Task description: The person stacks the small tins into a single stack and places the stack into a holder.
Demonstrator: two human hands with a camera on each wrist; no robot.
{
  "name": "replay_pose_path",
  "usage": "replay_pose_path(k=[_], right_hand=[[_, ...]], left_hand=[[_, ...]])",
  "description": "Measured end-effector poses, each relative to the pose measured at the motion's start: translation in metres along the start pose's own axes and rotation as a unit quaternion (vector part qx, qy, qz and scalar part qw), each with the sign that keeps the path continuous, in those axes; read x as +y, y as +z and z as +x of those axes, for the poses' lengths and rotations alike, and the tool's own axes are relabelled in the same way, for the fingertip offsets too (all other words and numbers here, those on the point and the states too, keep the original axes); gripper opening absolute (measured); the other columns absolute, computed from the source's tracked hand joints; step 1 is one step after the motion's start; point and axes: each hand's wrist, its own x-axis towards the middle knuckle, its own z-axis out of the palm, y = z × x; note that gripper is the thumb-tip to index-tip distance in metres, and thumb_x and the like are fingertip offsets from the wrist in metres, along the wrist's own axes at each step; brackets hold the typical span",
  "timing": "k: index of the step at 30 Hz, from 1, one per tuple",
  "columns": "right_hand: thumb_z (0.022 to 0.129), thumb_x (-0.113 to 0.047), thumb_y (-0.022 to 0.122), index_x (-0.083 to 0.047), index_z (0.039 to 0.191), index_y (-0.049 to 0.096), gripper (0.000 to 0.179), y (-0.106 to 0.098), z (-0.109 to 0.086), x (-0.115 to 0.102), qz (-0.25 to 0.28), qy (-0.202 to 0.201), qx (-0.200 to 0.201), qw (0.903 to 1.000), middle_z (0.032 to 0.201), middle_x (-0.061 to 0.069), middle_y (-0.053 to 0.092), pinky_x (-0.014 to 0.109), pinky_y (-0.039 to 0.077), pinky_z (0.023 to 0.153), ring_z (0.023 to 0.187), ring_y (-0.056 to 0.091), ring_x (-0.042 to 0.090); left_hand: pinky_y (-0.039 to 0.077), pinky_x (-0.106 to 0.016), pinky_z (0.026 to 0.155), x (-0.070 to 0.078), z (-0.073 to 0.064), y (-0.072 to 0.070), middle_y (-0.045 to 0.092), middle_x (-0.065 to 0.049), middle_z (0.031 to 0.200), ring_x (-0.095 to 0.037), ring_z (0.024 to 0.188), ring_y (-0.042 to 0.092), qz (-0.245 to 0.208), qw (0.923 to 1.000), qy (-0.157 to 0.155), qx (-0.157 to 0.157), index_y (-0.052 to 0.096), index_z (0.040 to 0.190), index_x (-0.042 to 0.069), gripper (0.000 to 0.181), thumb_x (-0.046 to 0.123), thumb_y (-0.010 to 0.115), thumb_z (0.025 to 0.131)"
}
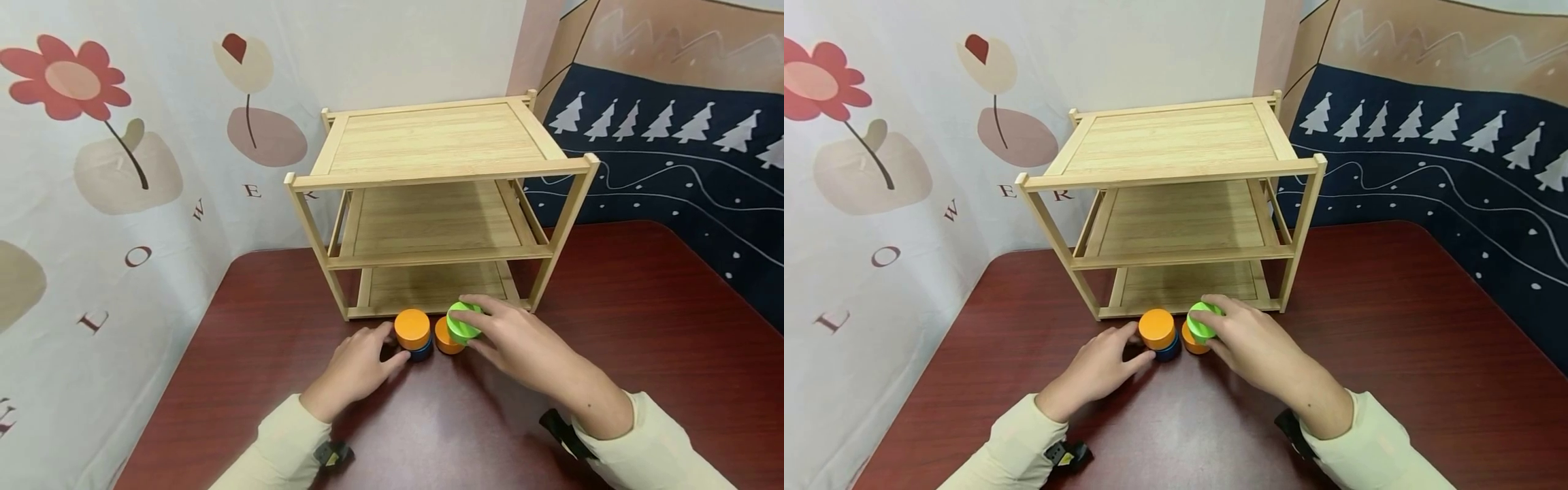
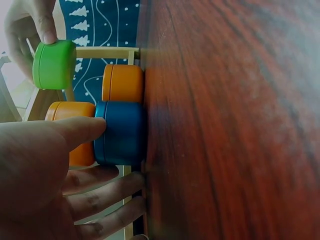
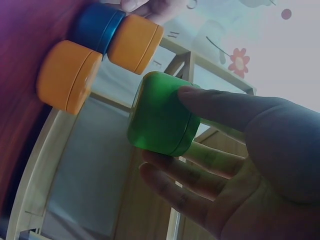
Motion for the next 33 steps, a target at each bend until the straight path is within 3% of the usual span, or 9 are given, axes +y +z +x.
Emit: replay_pose_path(k=[13, 25, 33], right_hand=[[0.079, -0.005, 0.083, -0.013, 0.125, 0.07, 0.048, -0.001, 0.0052, -0.0041, 0.005, -0.002, -0.01, 0.9999, 0.132, 0.016, 0.064, 0.038, 0.06, 0.078, 0.098, 0.072, 0.028], [0.079, -0.006, 0.083, -0.014, 0.125, 0.069, 0.049, 0.0003, 0.0092, -0.0056, 0.002, -0.006, -0.01, 0.9999, 0.132, 0.016, 0.063, 0.041, 0.059, 0.081, 0.101, 0.071, 0.03], [0.079, -0.006, 0.083, -0.013, 0.125, 0.069, 0.048, 0.0017, 0.0101, -0.0057, 0.003, -0.005, -0.013, 0.9999, 0.131, 0.016, 0.063, 0.041, 0.059, 0.08, 0.102, 0.071, 0.031]], left_hand=[[0.053, -0.052, 0.086, 0.0002, -0.0006, -0.0007, 0.071, -0.002, 0.108, -0.026, 0.104, 0.067, -0.002, 0.9999, 0.01, 0.004, 0.062, 0.128, 0.011, 0.051, 0.046, 0.07, 0.091], [0.053, -0.053, 0.088, 0.0008, -0.0013, -0.0013, 0.071, -0.008, 0.113, -0.03, 0.107, 0.066, 0.005, 0.9999, 0.007, 0.005, 0.059, 0.134, 0.008, 0.059, 0.047, 0.069, 0.092], [0.053, -0.051, 0.084, 0.0001, -0.0008, -0.0013, 0.072, -0.002, 0.104, -0.026, 0.1, 0.067, 0.005, 0.9998, 0.016, 0.011, 0.062, 0.128, 0.011, 0.051, 0.045, 0.07, 0.092]])
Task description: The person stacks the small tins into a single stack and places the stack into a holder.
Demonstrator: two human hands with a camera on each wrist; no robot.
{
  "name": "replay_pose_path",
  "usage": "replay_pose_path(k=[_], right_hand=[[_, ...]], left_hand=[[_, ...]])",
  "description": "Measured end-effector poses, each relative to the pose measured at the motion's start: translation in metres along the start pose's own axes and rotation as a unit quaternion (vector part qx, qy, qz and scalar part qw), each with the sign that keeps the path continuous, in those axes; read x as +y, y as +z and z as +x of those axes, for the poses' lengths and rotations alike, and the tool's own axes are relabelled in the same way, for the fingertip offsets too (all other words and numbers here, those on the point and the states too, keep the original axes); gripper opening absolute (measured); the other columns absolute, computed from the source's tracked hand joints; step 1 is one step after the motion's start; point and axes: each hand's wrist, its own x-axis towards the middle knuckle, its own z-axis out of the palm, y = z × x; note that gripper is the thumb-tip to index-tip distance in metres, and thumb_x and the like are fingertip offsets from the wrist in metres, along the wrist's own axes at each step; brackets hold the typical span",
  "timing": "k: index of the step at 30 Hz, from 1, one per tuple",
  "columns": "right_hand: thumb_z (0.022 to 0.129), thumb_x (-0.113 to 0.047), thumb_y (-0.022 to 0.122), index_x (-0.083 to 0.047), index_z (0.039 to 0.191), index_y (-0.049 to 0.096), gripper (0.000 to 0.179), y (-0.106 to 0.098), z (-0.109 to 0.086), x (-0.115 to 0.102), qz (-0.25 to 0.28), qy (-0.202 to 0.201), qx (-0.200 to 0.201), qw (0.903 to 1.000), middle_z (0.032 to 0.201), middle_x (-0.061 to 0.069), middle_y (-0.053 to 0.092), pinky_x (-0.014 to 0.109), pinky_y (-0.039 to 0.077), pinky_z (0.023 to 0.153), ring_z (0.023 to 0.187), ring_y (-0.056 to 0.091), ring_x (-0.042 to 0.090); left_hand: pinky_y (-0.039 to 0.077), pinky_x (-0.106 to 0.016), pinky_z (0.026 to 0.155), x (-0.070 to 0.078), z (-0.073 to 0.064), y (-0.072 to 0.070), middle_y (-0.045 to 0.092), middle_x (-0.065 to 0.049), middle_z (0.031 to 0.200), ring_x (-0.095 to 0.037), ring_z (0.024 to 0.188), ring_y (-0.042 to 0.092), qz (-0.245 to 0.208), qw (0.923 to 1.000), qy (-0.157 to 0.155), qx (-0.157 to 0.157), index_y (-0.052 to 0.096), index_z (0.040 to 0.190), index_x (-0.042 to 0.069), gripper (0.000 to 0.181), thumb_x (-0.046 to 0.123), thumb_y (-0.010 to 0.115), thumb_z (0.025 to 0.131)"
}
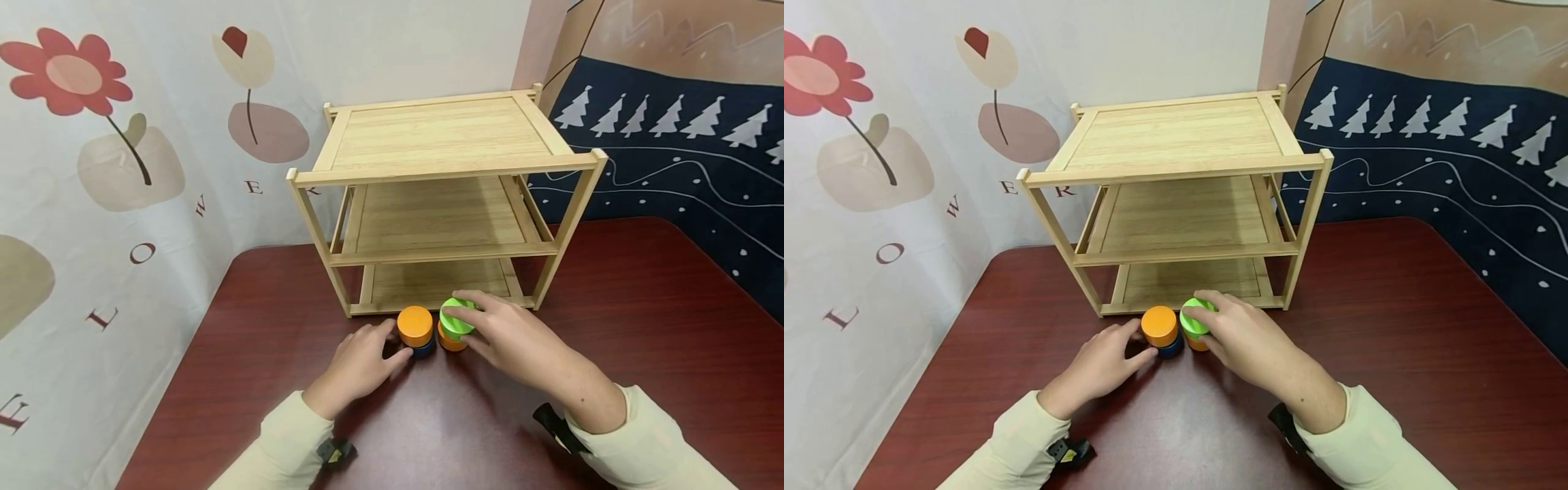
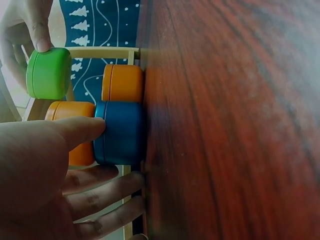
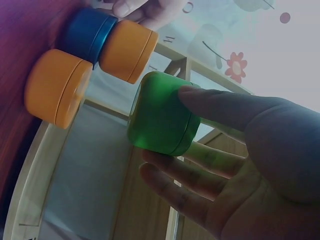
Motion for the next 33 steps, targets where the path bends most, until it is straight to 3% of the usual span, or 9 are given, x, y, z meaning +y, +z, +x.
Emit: replay_pose_path(k=[14, 33], right_hand=[[0.081, -0.007, 0.083, -0.014, 0.126, 0.069, 0.048, 0.0021, 0.0002, 0.0012, 0.0, 0.006, -0.004, 1.0, 0.132, 0.015, 0.063, 0.041, 0.059, 0.08, 0.102, 0.071, 0.03], [0.08, -0.008, 0.083, -0.014, 0.126, 0.069, 0.048, 0.0039, 0.0045, 0.0013, 0.003, -0.006, 0.001, 1.0, 0.133, 0.016, 0.063, 0.042, 0.058, 0.082, 0.104, 0.071, 0.032]], left_hand=[[0.054, -0.05, 0.079, 0.0002, 0.0006, -0.0004, 0.071, -0.003, 0.101, -0.026, 0.097, 0.068, 0.005, 1.0, 0.002, 0.003, 0.063, 0.125, 0.011, 0.048, 0.045, 0.07, 0.091], [0.051, -0.054, 0.092, 0.001, -0.0001, -0.0007, 0.071, -0.007, 0.112, -0.028, 0.107, 0.066, 0.003, 1.0, -0.005, -0.004, 0.06, 0.133, 0.008, 0.057, 0.046, 0.069, 0.092]])
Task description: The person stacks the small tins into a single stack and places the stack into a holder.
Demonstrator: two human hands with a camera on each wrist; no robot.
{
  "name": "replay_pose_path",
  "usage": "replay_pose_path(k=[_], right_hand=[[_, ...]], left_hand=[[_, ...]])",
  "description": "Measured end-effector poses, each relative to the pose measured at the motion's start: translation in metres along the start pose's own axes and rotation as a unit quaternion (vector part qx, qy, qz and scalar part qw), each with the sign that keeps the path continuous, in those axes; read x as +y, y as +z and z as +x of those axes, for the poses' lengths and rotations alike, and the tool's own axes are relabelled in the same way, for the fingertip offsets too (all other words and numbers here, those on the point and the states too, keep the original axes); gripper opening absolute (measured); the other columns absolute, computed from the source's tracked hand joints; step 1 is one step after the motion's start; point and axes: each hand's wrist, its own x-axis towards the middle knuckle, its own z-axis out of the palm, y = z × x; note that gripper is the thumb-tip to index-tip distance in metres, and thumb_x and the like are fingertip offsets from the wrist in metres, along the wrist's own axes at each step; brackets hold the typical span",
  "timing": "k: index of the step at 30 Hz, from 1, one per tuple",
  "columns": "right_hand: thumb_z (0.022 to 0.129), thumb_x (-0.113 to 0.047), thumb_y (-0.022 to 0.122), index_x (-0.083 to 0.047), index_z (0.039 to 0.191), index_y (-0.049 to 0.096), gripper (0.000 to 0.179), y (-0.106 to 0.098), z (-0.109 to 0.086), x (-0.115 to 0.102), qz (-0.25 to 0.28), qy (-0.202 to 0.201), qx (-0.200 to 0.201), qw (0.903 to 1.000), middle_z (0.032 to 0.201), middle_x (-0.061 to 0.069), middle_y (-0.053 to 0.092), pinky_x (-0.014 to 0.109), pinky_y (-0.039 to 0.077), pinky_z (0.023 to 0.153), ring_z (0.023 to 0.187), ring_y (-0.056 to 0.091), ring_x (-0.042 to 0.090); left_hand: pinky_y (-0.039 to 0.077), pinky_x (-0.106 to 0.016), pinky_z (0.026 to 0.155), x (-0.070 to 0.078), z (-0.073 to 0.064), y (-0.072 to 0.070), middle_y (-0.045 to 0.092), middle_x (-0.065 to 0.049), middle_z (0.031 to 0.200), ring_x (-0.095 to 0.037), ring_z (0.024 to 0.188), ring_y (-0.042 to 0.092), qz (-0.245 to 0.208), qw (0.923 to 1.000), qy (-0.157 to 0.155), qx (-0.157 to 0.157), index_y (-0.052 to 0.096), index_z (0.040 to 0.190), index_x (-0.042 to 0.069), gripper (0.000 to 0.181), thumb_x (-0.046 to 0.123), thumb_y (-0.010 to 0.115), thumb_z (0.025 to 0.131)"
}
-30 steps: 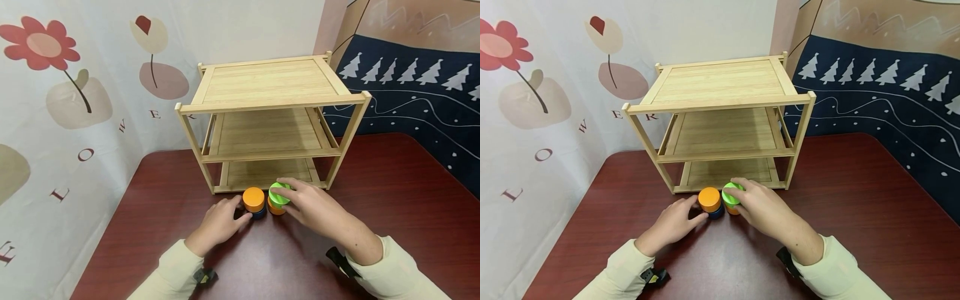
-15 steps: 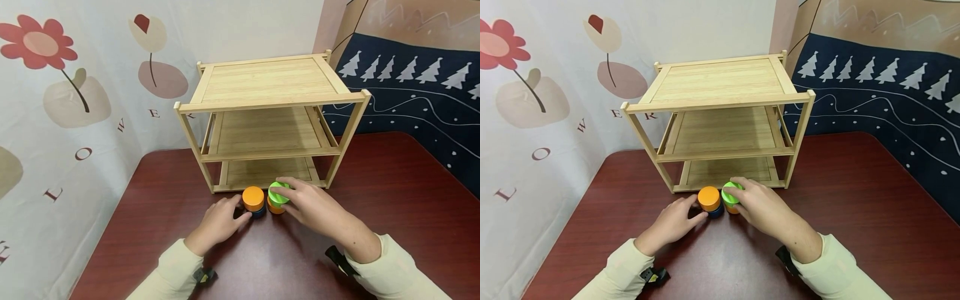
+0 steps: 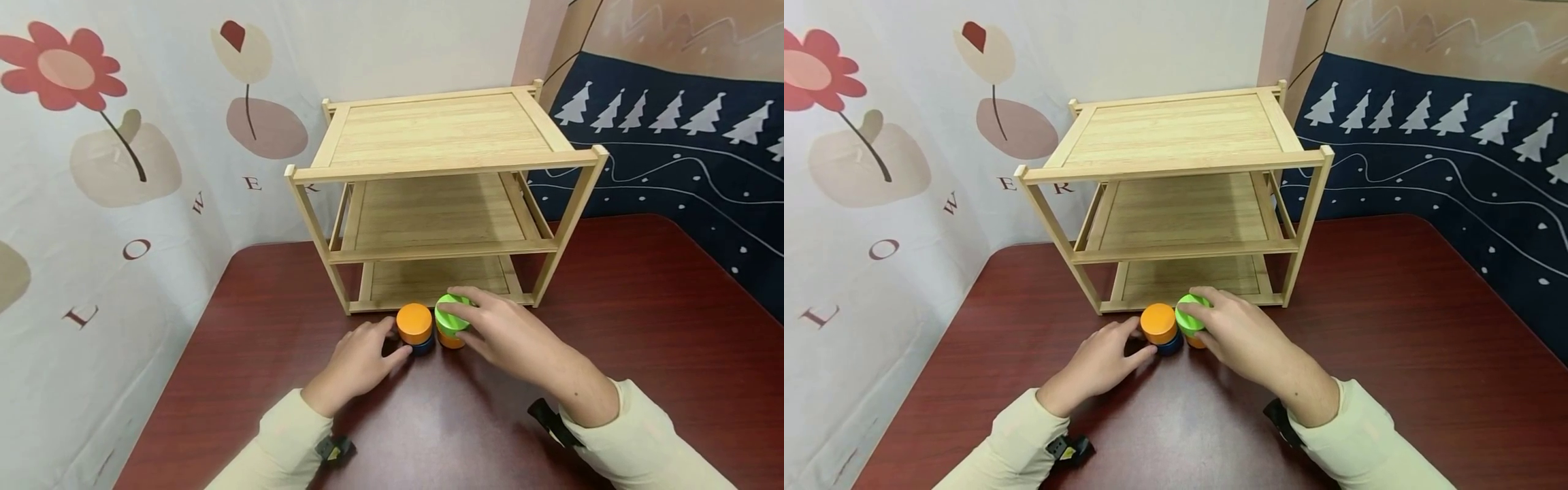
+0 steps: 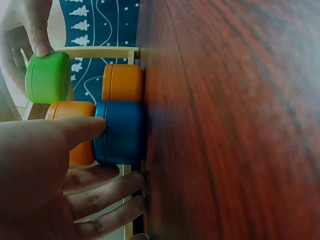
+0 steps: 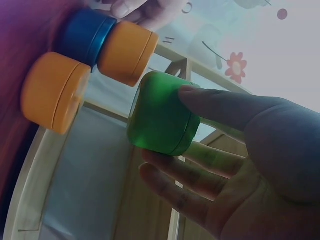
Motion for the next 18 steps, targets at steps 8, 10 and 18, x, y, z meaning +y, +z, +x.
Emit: replay_pose_path(k=[8, 10, 18], right_hand=[[0.079, -0.009, 0.085, -0.012, 0.125, 0.069, 0.049, 0.001, 0.0043, -0.0015, -0.001, -0.011, 0.001, 0.9999, 0.131, 0.017, 0.064, 0.042, 0.059, 0.082, 0.104, 0.071, 0.033], [0.079, -0.009, 0.085, -0.012, 0.125, 0.069, 0.049, 0.0013, 0.0048, -0.0016, -0.002, -0.011, 0.001, 0.9999, 0.131, 0.018, 0.064, 0.042, 0.059, 0.082, 0.104, 0.071, 0.033], [0.079, -0.008, 0.084, -0.011, 0.125, 0.069, 0.049, 0.0023, 0.0047, -0.0007, 0.0, -0.007, -0.003, 1.0, 0.131, 0.018, 0.064, 0.042, 0.059, 0.083, 0.104, 0.071, 0.033]], left_hand=[[0.052, -0.053, 0.089, -0.0011, 0.0011, 0.0007, 0.072, -0.002, 0.107, -0.025, 0.102, 0.067, -0.003, 0.9999, 0.008, 0.007, 0.063, 0.125, 0.012, 0.047, 0.045, 0.069, 0.092], [0.052, -0.053, 0.089, -0.001, 0.0012, 0.0004, 0.072, -0.001, 0.106, -0.025, 0.102, 0.067, -0.004, 0.9999, 0.007, 0.007, 0.063, 0.124, 0.012, 0.047, 0.045, 0.069, 0.092], [0.052, -0.053, 0.088, -0.0004, 0.0014, 0.0007, 0.072, -0.002, 0.107, -0.026, 0.102, 0.067, -0.006, 1.0, 0.007, 0.002, 0.063, 0.125, 0.012, 0.047, 0.045, 0.069, 0.092]])
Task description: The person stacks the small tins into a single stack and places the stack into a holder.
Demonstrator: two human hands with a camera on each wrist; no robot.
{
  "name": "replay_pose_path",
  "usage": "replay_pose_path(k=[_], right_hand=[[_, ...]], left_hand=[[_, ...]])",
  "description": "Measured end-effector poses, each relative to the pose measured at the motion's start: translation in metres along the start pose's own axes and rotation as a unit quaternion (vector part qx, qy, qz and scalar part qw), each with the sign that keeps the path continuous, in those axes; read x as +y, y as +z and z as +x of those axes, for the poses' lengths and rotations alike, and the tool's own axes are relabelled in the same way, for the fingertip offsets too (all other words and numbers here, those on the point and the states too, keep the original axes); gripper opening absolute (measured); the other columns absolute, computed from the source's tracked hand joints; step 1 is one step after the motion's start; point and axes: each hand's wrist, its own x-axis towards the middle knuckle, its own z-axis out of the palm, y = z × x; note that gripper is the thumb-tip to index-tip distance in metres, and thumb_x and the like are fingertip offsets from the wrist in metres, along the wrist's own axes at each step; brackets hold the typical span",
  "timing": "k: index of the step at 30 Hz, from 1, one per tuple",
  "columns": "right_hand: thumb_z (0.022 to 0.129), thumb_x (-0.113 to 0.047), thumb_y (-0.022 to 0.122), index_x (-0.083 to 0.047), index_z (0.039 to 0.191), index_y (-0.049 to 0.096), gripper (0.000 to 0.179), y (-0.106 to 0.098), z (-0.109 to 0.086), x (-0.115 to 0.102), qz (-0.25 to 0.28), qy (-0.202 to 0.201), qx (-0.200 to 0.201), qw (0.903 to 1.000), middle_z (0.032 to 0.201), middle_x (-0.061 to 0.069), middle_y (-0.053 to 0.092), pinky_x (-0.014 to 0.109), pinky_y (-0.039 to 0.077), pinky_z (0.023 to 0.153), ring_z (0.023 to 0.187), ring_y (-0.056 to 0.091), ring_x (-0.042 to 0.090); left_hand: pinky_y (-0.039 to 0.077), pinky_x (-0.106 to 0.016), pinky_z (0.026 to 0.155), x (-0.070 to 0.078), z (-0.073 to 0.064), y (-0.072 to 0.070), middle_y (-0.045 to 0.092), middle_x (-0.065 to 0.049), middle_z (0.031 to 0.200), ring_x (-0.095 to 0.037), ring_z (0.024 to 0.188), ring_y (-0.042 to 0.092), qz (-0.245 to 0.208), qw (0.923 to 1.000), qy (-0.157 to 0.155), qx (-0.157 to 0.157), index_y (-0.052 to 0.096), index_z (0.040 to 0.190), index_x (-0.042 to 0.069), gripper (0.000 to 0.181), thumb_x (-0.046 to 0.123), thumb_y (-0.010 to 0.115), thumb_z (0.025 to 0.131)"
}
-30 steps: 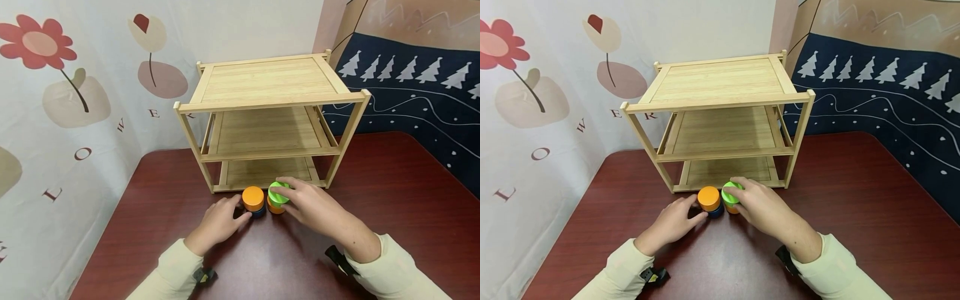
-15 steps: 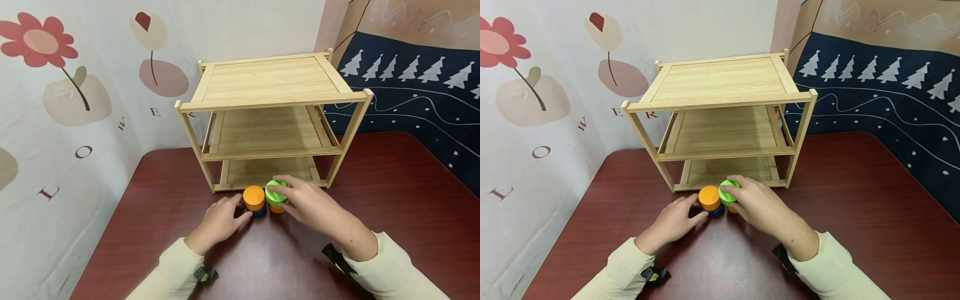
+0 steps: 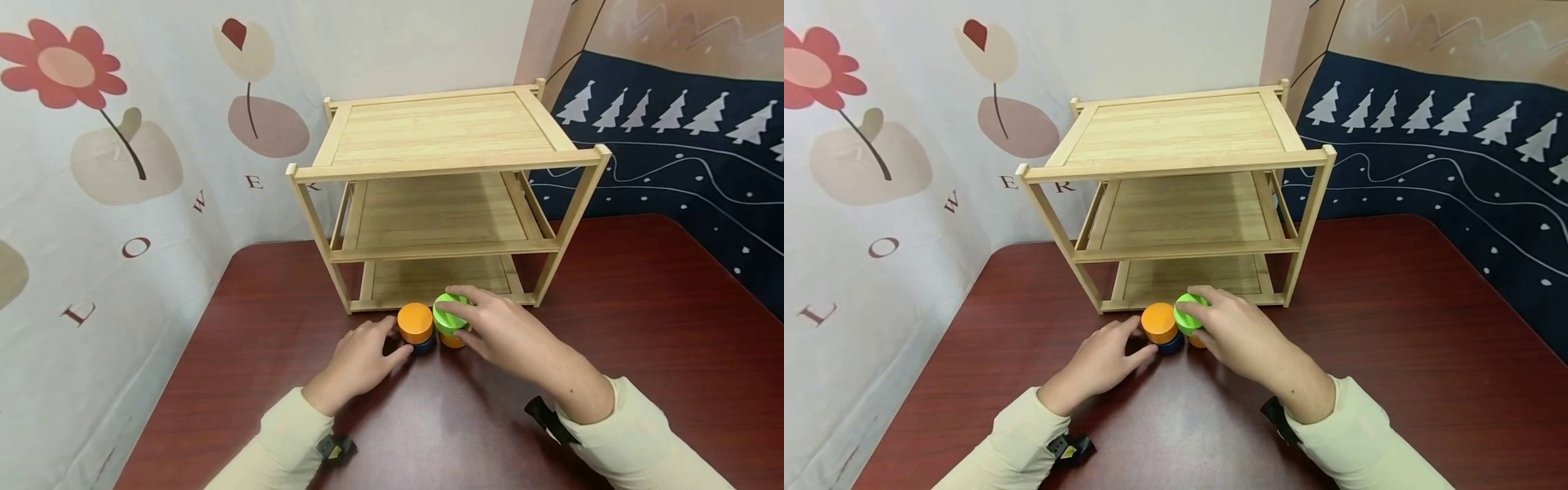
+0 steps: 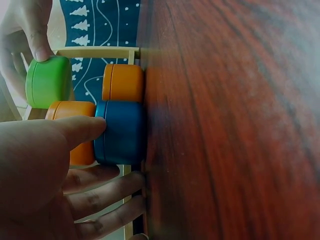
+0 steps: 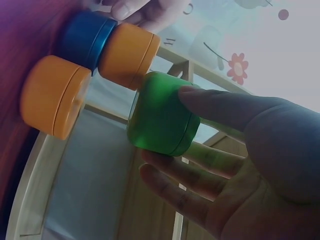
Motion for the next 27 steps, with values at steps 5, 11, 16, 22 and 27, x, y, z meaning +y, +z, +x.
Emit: replay_pose_path(k=[5, 11, 16, 22, 27], right_hand=[[0.079, -0.009, 0.084, -0.012, 0.125, 0.069, 0.048, 0.001, 0.0017, 0.0005, 0.0, 0.004, -0.004, 1.0, 0.132, 0.017, 0.063, 0.043, 0.059, 0.082, 0.103, 0.071, 0.032], [0.079, -0.008, 0.084, -0.012, 0.125, 0.069, 0.049, 0.0021, 0.0046, 0.0007, -0.001, 0.001, -0.004, 1.0, 0.131, 0.017, 0.063, 0.041, 0.059, 0.08, 0.101, 0.071, 0.031], [0.08, -0.008, 0.084, -0.012, 0.125, 0.069, 0.048, 0.0016, 0.0064, 0.0007, 0.001, 0.001, -0.004, 1.0, 0.131, 0.018, 0.063, 0.041, 0.059, 0.081, 0.102, 0.071, 0.031], [0.08, -0.009, 0.084, -0.011, 0.125, 0.068, 0.048, -0.0002, 0.0059, 0.0011, -0.001, 0.0, -0.003, 1.0, 0.13, 0.018, 0.063, 0.042, 0.059, 0.081, 0.104, 0.07, 0.032], [0.08, -0.009, 0.084, -0.011, 0.125, 0.068, 0.048, -0.0007, 0.0056, 0.0006, 0.0, -0.001, -0.005, 1.0, 0.13, 0.018, 0.063, 0.04, 0.059, 0.08, 0.102, 0.071, 0.031]], left_hand=[[0.051, -0.053, 0.089, -0.0005, 0.0001, -0.0002, 0.072, -0.001, 0.107, -0.025, 0.103, 0.067, -0.001, 1.0, -0.002, 0.0, 0.064, 0.122, 0.013, 0.044, 0.045, 0.069, 0.092], [0.05, -0.054, 0.091, 0.0005, -0.0002, -0.0008, 0.072, -0.001, 0.107, -0.026, 0.103, 0.066, -0.004, 1.0, -0.002, -0.002, 0.064, 0.121, 0.013, 0.043, 0.044, 0.069, 0.092], [0.051, -0.054, 0.09, 0.0003, -0.0004, -0.0012, 0.071, -0.002, 0.107, -0.026, 0.103, 0.066, 0.0, 1.0, -0.001, -0.002, 0.063, 0.123, 0.011, 0.046, 0.044, 0.07, 0.092], [0.051, -0.054, 0.09, 0.0015, -0.0006, -0.0013, 0.071, -0.005, 0.108, -0.027, 0.103, 0.066, 0.006, 1.0, -0.003, 0.0, 0.064, 0.124, 0.011, 0.047, 0.046, 0.068, 0.093], [0.051, -0.054, 0.09, 0.0021, -0.0017, -0.0002, 0.071, -0.007, 0.109, -0.028, 0.103, 0.066, 0.014, 0.9999, -0.004, -0.004, 0.063, 0.127, 0.009, 0.051, 0.047, 0.066, 0.094]])
